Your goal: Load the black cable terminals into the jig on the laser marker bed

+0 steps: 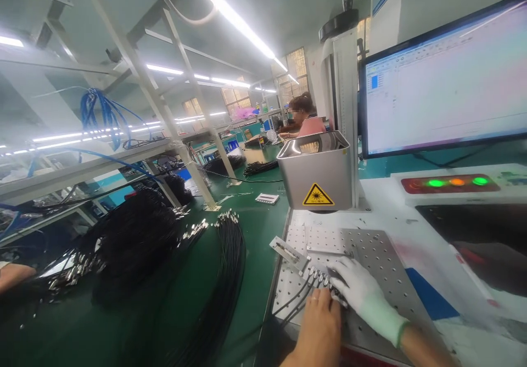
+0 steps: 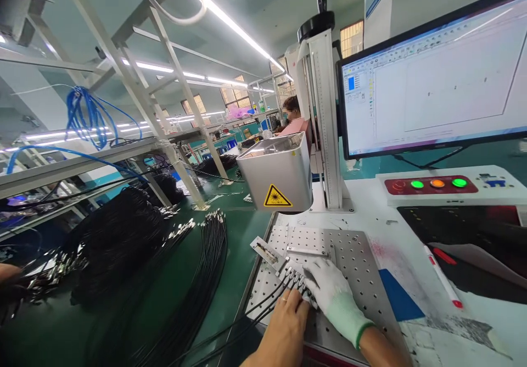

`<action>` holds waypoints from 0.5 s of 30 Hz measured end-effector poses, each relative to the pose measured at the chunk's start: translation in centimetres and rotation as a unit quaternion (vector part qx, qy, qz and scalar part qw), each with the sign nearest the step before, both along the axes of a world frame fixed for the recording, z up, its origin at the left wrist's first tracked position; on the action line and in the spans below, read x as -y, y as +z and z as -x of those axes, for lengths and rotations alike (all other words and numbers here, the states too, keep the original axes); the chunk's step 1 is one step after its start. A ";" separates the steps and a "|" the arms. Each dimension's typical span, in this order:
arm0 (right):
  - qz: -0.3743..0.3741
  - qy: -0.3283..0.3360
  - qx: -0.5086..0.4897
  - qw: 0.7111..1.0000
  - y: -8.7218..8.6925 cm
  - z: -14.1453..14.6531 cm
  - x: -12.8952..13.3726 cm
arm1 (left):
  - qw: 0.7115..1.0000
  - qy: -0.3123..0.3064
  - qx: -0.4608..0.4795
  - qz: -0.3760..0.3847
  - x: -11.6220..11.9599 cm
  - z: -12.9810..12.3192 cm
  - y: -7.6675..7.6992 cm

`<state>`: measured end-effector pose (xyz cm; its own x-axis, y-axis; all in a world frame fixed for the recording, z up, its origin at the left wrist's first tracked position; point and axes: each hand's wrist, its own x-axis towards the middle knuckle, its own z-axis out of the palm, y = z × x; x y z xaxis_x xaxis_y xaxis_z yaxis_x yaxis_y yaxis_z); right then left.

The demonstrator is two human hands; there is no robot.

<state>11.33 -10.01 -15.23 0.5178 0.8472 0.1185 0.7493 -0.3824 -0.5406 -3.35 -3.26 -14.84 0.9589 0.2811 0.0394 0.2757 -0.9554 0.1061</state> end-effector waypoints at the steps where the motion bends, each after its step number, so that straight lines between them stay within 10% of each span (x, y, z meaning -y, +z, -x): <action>1: 0.003 -0.004 0.004 1.000 0.1 0.1 0.0 | 0.999 0.017 0.009 0.029 -0.1 0.2 0.8; 7: 0.013 -0.003 0.003 1.000 0.4 0.2 0.1 | 0.982 0.162 -0.054 0.084 -0.8 0.1 4.7; 15: 0.020 0.009 -0.013 1.000 1.4 0.6 0.3 | 0.982 0.161 -0.085 0.054 -0.6 -1.1 4.2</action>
